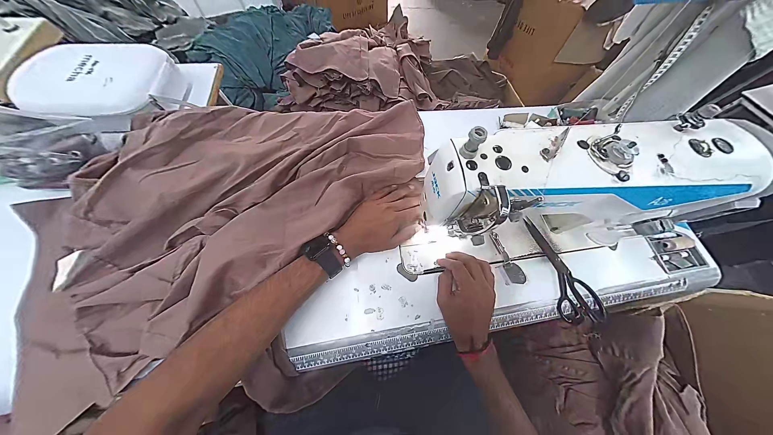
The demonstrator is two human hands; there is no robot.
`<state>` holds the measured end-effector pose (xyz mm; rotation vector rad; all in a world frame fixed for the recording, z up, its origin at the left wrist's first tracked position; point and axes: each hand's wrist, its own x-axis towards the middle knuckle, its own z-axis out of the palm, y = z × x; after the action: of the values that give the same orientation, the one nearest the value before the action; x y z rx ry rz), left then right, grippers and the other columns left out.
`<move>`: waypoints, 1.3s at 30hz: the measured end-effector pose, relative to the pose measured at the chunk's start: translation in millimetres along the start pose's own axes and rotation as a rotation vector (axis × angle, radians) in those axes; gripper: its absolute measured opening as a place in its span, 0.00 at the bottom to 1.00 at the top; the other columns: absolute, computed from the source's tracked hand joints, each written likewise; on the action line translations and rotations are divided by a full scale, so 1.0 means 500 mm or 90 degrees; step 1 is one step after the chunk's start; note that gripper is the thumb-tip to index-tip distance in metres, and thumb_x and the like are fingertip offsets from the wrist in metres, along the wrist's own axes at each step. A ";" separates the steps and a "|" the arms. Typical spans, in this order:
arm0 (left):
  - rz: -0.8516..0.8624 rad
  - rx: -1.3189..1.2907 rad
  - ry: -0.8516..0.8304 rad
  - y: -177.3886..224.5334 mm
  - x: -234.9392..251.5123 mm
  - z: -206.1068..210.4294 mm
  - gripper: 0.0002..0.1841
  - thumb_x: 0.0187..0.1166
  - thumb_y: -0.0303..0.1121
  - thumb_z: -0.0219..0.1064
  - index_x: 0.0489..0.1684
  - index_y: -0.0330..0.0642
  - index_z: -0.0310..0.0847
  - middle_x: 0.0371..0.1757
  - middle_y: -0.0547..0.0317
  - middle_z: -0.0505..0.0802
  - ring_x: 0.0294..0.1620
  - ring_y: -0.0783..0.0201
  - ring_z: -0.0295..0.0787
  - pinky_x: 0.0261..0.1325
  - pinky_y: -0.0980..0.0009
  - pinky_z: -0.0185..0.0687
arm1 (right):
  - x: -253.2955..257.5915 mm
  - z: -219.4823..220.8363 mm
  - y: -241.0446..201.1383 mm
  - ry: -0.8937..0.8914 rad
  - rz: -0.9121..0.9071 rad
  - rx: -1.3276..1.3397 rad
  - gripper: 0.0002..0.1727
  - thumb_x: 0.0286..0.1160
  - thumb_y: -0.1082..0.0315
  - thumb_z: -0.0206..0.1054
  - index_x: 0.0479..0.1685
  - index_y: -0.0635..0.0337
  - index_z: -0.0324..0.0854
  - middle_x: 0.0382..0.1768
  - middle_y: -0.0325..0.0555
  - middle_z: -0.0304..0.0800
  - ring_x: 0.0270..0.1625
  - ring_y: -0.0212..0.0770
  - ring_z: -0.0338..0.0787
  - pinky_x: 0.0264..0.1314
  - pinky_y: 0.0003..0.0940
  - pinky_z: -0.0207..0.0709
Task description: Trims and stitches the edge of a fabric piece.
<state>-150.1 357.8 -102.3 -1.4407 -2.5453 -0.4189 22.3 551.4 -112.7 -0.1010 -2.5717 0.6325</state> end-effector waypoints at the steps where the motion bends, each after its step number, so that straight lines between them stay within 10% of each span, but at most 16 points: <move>1: -0.019 0.005 0.001 -0.005 -0.010 -0.003 0.24 0.90 0.51 0.46 0.66 0.56 0.88 0.79 0.67 0.84 0.90 0.60 0.65 0.93 0.54 0.52 | 0.000 0.000 -0.001 0.008 0.003 -0.002 0.15 0.74 0.65 0.60 0.45 0.45 0.95 0.54 0.37 0.95 0.60 0.45 0.89 0.58 0.46 0.80; 8: -0.012 -0.012 -0.012 0.008 -0.071 -0.007 0.26 0.91 0.50 0.43 0.80 0.60 0.79 0.87 0.71 0.76 0.94 0.61 0.56 0.94 0.54 0.49 | -0.001 0.006 -0.008 0.019 -0.005 -0.027 0.14 0.73 0.65 0.61 0.42 0.45 0.95 0.51 0.37 0.95 0.58 0.44 0.89 0.57 0.44 0.80; 14: 0.023 -0.031 0.016 0.016 -0.019 0.012 0.24 0.90 0.48 0.47 0.58 0.50 0.91 0.75 0.63 0.87 0.89 0.60 0.66 0.94 0.54 0.51 | -0.002 0.005 -0.012 0.014 -0.003 -0.055 0.14 0.73 0.65 0.61 0.42 0.45 0.95 0.51 0.37 0.95 0.58 0.45 0.89 0.57 0.44 0.80; 25: 0.033 -0.029 -0.004 0.002 -0.001 0.007 0.24 0.89 0.51 0.48 0.50 0.51 0.92 0.69 0.63 0.90 0.87 0.59 0.68 0.93 0.53 0.52 | -0.005 0.008 -0.011 0.013 -0.010 -0.066 0.14 0.75 0.65 0.60 0.44 0.44 0.94 0.52 0.36 0.95 0.59 0.43 0.88 0.57 0.43 0.78; 36: -0.158 0.108 -0.059 0.075 -0.004 -0.036 0.24 0.89 0.53 0.49 0.64 0.56 0.88 0.79 0.63 0.84 0.91 0.50 0.63 0.92 0.37 0.43 | -0.003 0.004 0.006 0.039 -0.008 -0.003 0.14 0.73 0.67 0.61 0.40 0.48 0.95 0.51 0.37 0.96 0.58 0.43 0.90 0.58 0.42 0.82; 39: -0.369 -0.072 0.094 0.158 -0.005 -0.136 0.16 0.83 0.48 0.60 0.53 0.55 0.91 0.62 0.66 0.93 0.75 0.59 0.80 0.76 0.50 0.73 | -0.007 0.004 0.007 0.041 -0.004 0.005 0.14 0.72 0.67 0.60 0.39 0.48 0.95 0.51 0.36 0.96 0.57 0.43 0.91 0.57 0.42 0.83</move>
<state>-79.5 371.5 -27.1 -0.6373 -2.8113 -0.7289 24.3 553.2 -117.3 -0.1082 -2.5062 0.6267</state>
